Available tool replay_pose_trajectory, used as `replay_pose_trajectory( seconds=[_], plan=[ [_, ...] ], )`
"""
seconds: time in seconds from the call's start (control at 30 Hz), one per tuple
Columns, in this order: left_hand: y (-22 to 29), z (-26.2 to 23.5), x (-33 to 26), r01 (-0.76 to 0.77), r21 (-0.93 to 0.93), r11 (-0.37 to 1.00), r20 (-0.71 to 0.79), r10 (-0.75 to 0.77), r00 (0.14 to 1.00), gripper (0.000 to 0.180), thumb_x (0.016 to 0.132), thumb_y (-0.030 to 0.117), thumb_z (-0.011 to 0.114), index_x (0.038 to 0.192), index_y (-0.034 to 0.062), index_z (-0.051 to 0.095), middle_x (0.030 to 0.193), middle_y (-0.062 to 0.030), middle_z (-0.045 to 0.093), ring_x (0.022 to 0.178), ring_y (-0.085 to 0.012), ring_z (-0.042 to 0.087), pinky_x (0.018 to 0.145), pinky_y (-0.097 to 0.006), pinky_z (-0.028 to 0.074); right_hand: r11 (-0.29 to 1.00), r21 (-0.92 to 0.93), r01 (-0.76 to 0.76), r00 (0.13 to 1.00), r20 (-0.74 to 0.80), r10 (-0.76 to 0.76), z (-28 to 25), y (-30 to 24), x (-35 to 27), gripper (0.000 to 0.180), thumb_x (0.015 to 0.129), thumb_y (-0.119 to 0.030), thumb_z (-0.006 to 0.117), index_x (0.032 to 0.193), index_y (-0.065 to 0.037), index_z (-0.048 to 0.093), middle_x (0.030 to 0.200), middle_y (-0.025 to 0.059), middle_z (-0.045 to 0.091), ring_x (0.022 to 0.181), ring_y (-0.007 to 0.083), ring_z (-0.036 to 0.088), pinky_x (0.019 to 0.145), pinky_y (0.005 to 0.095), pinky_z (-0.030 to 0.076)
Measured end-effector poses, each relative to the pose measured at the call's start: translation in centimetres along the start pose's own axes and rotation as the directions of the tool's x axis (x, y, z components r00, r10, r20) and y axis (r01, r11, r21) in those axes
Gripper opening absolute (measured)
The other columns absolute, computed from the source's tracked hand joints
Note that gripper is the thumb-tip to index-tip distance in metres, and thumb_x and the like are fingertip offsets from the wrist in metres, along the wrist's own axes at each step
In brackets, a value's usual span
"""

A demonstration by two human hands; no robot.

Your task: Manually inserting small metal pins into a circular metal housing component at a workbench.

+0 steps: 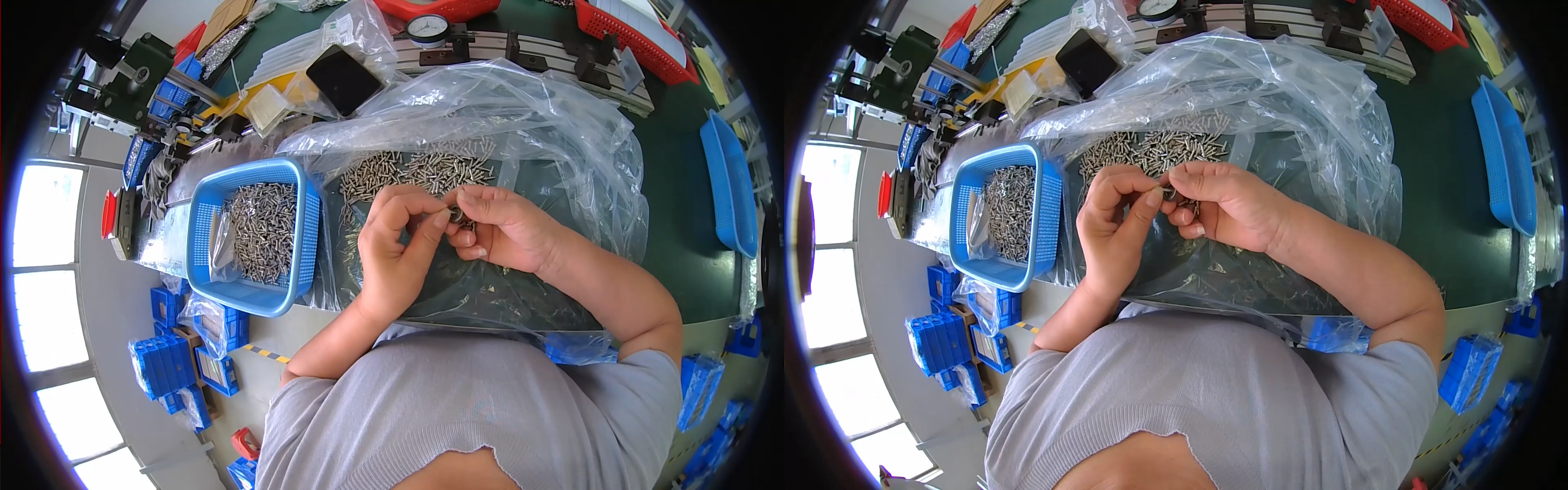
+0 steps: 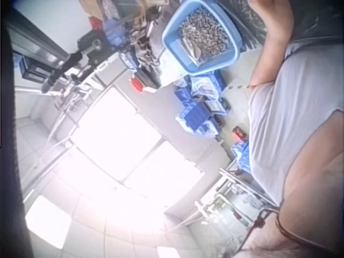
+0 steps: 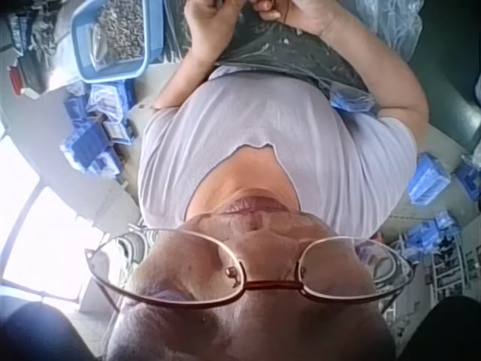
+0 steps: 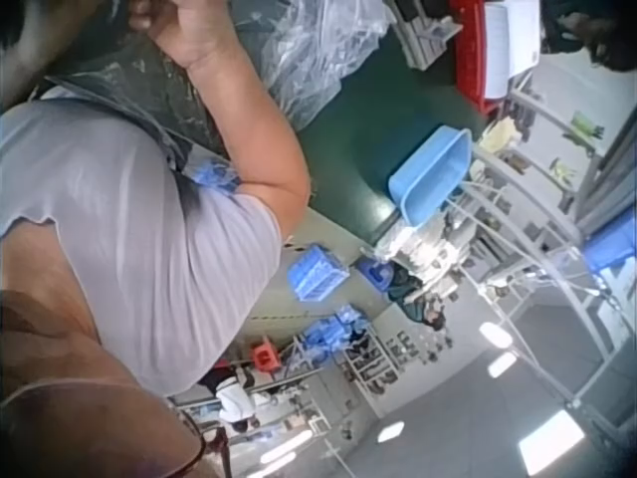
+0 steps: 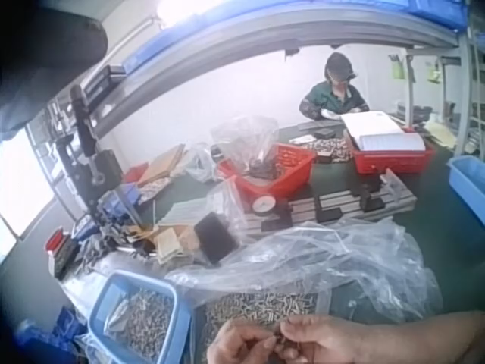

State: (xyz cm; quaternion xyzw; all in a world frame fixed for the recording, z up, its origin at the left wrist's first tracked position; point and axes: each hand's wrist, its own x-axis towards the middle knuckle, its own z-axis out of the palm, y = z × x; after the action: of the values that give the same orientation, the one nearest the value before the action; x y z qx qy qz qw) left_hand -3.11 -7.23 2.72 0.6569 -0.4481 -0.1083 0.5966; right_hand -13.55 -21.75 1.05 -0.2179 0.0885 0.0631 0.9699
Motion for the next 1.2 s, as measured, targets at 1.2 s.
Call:
replay_pose_trajectory(
  seconds=[1.2],
  plan=[
    [0.8,-4.0,1.4,-0.026,0.258,0.966,-0.019,0.032,0.999,0.038,0.078,0.002,0.066,0.116,0.0013,0.059,0.093,-0.0096,0.061,0.075,-0.0174,0.057,0.065,-0.028,0.046,0.994,-0.097,0.048,0.996,-0.075,-0.055,0.0,-0.4,0.2,0.025,0.094,-0.03,0.055,0.101,-0.005,0.057,0.084,0.0038,0.056,0.068,0.0108,0.049,0.057,0.0236,0.041]
  ],
)
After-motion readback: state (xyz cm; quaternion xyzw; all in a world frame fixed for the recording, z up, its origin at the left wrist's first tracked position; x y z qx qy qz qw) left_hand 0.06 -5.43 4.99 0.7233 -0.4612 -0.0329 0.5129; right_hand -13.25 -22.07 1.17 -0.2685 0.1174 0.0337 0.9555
